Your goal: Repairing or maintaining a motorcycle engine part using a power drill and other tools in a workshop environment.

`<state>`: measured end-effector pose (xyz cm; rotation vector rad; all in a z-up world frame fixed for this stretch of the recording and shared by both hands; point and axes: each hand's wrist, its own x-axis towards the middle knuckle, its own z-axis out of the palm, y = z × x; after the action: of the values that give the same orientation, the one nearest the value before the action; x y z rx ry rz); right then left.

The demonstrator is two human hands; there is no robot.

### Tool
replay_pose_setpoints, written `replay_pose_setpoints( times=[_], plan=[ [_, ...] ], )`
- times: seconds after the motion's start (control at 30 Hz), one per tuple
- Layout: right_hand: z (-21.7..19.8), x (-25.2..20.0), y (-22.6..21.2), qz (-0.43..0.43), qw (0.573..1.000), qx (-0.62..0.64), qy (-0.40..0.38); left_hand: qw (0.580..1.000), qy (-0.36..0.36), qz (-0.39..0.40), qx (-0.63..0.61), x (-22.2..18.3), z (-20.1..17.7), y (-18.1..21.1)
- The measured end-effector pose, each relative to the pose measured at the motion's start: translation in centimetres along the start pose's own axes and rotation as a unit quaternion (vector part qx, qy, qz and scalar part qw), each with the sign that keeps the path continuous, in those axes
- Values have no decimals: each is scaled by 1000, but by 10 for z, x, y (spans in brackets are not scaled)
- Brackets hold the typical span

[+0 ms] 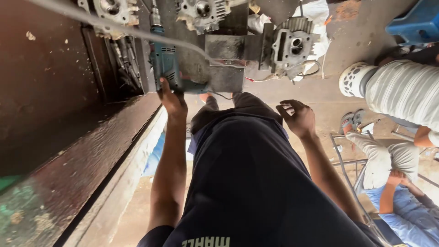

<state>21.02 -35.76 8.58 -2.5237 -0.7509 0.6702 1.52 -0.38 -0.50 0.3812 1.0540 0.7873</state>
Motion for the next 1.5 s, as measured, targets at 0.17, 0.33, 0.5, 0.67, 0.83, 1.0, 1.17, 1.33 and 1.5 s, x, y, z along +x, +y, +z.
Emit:
replay_pose_setpoints(
  times=[0.17, 0.33, 0.5, 0.67, 0.83, 1.0, 1.17, 1.33, 1.5],
  plan=[
    [26, -5, 81, 89, 987, 130, 20, 995, 9, -26, 92, 36, -71, -44],
    [82, -12, 199, 278, 934, 203, -98, 941, 126, 106, 297, 29, -80, -71],
    [152, -34, 360, 273, 916, 222, -190, 692, 147, 396, 586, -23, 28, -24],
    [157, -18, 409, 65, 965, 149, -206, 595, 77, 239, 764, 20, 110, 6],
    [79, 4, 319, 152, 946, 213, -191, 518, 86, 144, 839, 59, 134, 8],
    [37, 5, 244, 317, 888, 316, -109, 576, 117, 70, 806, 116, 111, -2],
    [67, -24, 237, 290, 906, 299, -79, 603, 126, 232, 753, 95, 101, 25],
    [72, -32, 133, 160, 950, 266, -36, 673, 73, 264, 687, 45, 80, 60],
    [65, 6, 16, 103, 941, 317, -64, 766, -59, 357, 532, 5, 33, 66]
  ],
)
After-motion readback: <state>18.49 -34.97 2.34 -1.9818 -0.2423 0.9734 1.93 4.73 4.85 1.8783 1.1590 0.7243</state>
